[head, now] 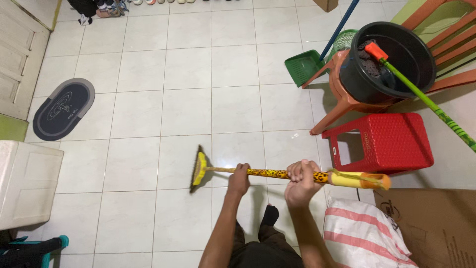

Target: The person sweeps the tiled floor using a broom, pushing the broom head across the surface while holding the handle with both hands.

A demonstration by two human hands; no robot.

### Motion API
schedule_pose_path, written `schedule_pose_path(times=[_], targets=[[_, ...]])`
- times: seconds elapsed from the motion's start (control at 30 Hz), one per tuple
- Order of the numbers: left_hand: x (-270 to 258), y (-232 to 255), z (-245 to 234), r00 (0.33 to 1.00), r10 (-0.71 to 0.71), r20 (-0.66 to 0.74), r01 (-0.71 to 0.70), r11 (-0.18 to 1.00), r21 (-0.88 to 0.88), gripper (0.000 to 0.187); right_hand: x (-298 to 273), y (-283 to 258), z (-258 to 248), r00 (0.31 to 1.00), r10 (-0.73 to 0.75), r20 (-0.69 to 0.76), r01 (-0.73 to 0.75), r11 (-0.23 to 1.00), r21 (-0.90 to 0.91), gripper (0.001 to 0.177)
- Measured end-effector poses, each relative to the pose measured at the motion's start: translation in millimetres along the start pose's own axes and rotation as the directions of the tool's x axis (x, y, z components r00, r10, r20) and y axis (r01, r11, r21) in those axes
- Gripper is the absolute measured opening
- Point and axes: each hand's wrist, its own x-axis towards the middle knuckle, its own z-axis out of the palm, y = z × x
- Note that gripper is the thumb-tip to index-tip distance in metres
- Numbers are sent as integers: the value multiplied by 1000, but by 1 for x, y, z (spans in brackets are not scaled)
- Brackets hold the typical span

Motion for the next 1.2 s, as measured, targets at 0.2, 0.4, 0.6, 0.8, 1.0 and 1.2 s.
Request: schedule_pose_path(times=[0.2,0.4,0.6,0.8,1.0,1.2], targets=[[4,-30,6,994,-109,9,108,992,63,28,2,9,-1,983,170,64,-164,983,-87,36],[2,-46,46,984,-60,-169,37,990,-137,27,0,11,-12,955,231,186,-204,967,-153,40],[18,23,66,996,-36,-80,13,963,-269,30,35,-16,-33,978,87,188,-64,990,-125,40],[26,91,44,997,-70,36,75,981,-179,21,79,-44,-40,990,14,140,3,993,-121,40],[27,66,47,998,-63,-11,61,991,-123,25,91,-34,-42,985,90,150,-82,995,-59,41],[25,21,66,984,-162,-72,147,972,-182,29,72,-14,-33,969,182,170,-169,982,-84,39]])
